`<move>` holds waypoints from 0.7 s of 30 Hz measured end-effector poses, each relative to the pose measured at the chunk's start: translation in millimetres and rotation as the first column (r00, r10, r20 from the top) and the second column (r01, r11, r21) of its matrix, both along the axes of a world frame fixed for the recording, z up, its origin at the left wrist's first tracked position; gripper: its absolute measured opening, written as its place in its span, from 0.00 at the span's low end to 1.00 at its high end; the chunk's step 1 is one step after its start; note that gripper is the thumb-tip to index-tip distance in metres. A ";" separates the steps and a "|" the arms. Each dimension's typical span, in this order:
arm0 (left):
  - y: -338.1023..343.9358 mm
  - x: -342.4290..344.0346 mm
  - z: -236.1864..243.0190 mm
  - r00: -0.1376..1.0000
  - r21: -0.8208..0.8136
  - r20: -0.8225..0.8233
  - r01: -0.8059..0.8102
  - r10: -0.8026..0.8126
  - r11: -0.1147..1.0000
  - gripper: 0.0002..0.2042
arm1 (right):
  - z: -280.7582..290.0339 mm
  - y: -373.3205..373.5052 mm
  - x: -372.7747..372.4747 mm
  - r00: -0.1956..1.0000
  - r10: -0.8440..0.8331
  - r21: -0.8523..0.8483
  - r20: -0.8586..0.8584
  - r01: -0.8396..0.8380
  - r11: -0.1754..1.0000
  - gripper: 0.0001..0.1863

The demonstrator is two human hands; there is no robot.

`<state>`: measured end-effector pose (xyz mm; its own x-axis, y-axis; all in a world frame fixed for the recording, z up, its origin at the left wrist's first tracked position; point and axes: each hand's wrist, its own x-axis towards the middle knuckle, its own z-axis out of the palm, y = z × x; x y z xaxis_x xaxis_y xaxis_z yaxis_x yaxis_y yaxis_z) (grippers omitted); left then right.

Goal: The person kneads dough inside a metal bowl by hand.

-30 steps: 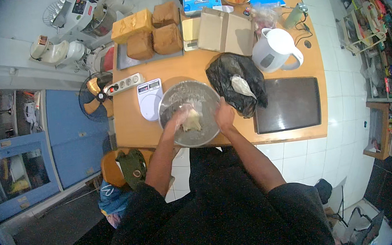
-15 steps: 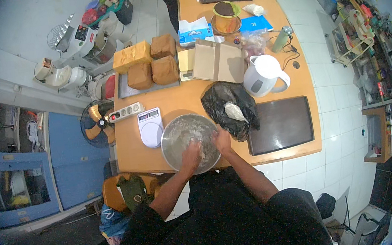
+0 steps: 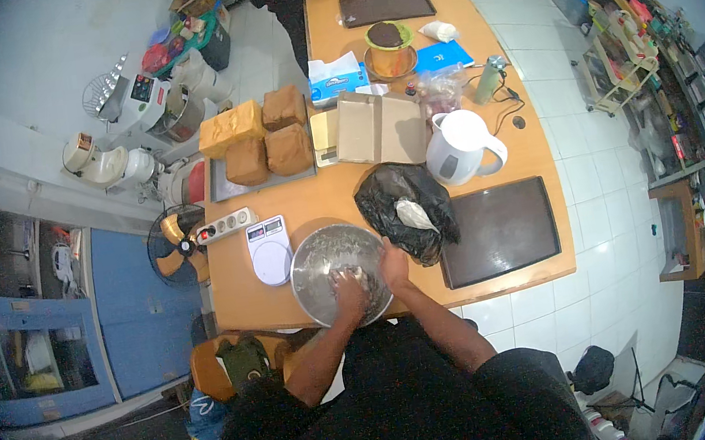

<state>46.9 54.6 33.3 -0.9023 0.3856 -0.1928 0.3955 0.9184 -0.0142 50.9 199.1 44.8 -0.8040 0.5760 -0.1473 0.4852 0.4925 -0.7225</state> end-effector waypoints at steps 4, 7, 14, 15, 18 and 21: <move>2.2 12.7 -15.0 0.975 0.218 0.218 -0.014 -0.035 0.976 0.16 | 4.0 -8.4 -2.6 0.998 -0.010 -0.012 -0.059 0.009 1.000 0.13; 3.5 8.9 -4.5 0.959 0.292 0.192 0.146 -0.207 0.945 0.14 | 0.7 -2.8 -3.6 0.998 -0.007 0.018 0.065 0.006 1.000 0.14; -25.2 -16.7 -13.0 0.943 0.352 0.181 0.203 -0.279 0.914 0.14 | 10.0 -7.7 -4.0 0.997 0.073 0.042 -0.018 -0.073 0.996 0.08; -22.7 -18.1 -11.0 0.942 0.352 0.177 0.209 -0.284 0.912 0.14 | 7.9 -7.1 -3.9 0.997 0.082 0.030 0.005 -0.082 0.996 0.07; -14.2 -18.5 0.4 0.909 0.314 0.333 0.146 -0.253 0.938 0.14 | 3.6 -1.0 -1.9 0.992 0.120 0.029 0.048 -0.121 0.992 0.07; -7.3 -22.7 8.5 0.925 0.245 0.363 0.019 -0.110 0.969 0.15 | 0.3 2.3 3.4 0.990 0.143 0.051 -0.020 -0.142 0.989 0.06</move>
